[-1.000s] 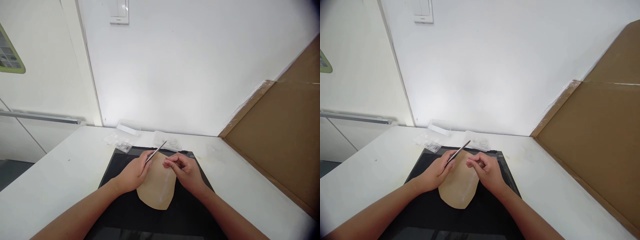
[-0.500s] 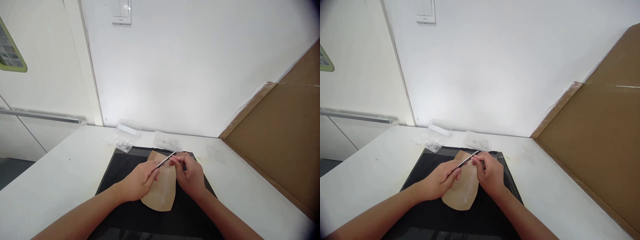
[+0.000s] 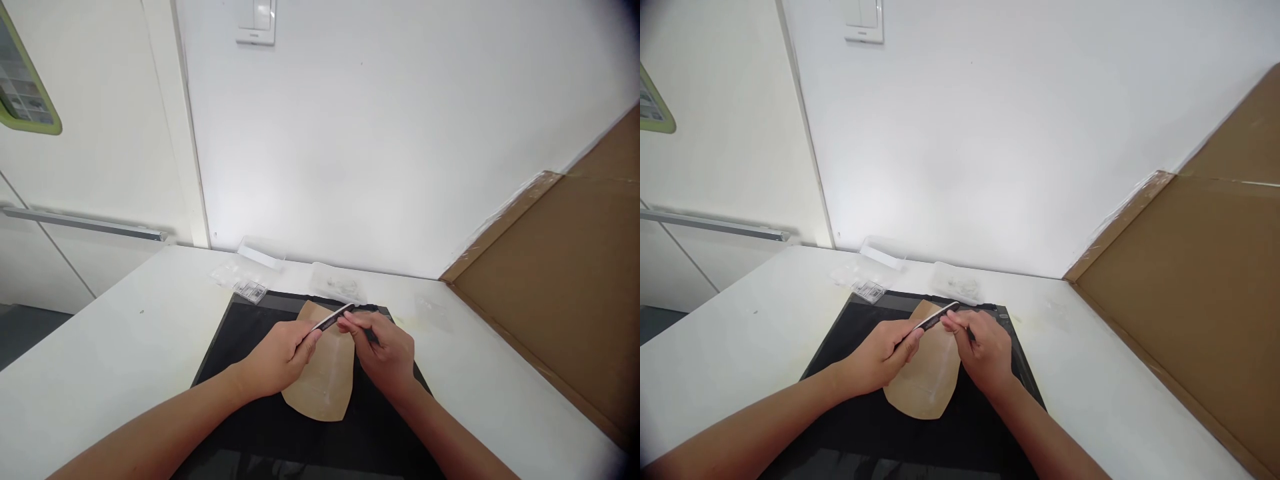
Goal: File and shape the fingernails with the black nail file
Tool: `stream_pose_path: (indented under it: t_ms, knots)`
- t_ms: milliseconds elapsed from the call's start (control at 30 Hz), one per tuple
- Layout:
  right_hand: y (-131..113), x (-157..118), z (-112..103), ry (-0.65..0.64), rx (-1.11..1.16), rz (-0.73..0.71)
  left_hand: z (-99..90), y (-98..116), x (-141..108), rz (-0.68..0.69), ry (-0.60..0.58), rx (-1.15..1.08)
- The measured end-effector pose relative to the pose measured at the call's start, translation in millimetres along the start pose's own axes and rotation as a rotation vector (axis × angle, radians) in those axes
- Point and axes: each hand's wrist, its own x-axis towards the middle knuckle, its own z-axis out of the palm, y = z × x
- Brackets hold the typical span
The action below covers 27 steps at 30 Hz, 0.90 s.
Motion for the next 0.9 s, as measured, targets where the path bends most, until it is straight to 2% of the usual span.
stream_pose_path:
  t_ms: [133, 367, 667, 900]
  knots:
    - [-4.3, 0.7, -0.9, 0.024, 0.183, 0.113, -2.2, 2.3, -0.1, 0.042, -0.011, -0.011]
    - [-1.2, -2.4, 3.2, -0.013, 0.063, 0.143, -1.5, -0.4, 0.5, 0.052, 0.035, 0.029]
    - [-2.3, -4.3, 2.7, -0.136, 0.117, 0.214, -0.5, -1.9, 0.4, 0.042, 0.067, 0.090]
    - [-1.5, 0.7, 0.8, -0.062, 0.105, 0.347, -0.5, -3.7, -0.1, 0.046, 0.023, 0.126]
